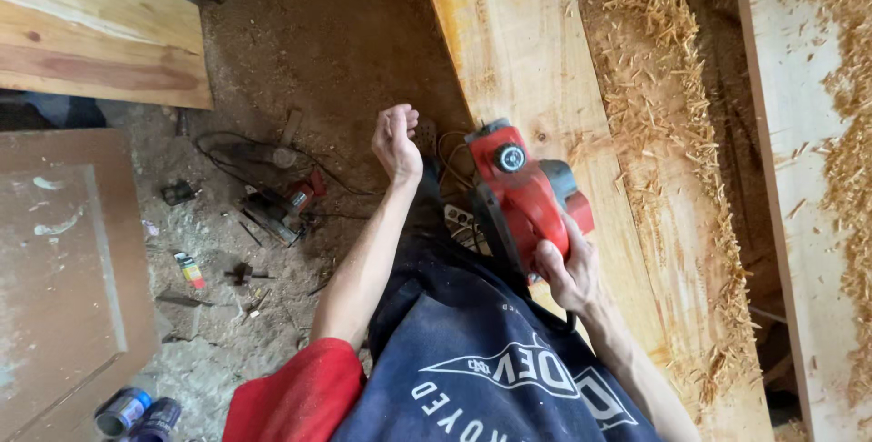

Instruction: The person uses a red electric sander to smooth the surface of a long wooden plank. They move the sander back and forth along the plank while guiding it with their left hand. Wood shavings accumulate on the plank as the sanding progresses.

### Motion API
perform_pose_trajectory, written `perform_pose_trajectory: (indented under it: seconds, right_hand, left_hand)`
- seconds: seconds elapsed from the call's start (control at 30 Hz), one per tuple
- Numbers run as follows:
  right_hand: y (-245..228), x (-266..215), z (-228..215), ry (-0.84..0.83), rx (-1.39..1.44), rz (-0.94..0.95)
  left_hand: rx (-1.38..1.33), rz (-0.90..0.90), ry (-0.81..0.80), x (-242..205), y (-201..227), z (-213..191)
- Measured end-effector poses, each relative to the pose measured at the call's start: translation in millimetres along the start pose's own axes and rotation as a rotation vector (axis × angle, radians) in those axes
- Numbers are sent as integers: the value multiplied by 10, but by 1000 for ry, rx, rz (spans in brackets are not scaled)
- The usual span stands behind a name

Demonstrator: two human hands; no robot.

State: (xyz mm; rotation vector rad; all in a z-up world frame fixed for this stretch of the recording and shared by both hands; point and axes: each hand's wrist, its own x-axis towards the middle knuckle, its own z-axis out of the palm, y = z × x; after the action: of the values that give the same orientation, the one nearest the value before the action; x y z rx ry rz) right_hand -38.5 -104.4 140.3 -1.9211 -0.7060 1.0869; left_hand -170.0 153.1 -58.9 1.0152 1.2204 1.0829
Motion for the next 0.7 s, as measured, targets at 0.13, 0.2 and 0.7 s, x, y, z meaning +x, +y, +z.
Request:
perform_pose_trajectory:
  seconds: [0.13,0.2,0.7]
  right_hand:
    - [-193,560,166,89,-180,-287]
    - [-385,1109,337,152,-237,-389]
    - [-1230,2987,310,284,-176,-444]
  left_hand:
    - [10,-18,22,63,-137,-9]
    - [-66,-52,49,107,-192,22]
    - [213,252,-80,712,521,533]
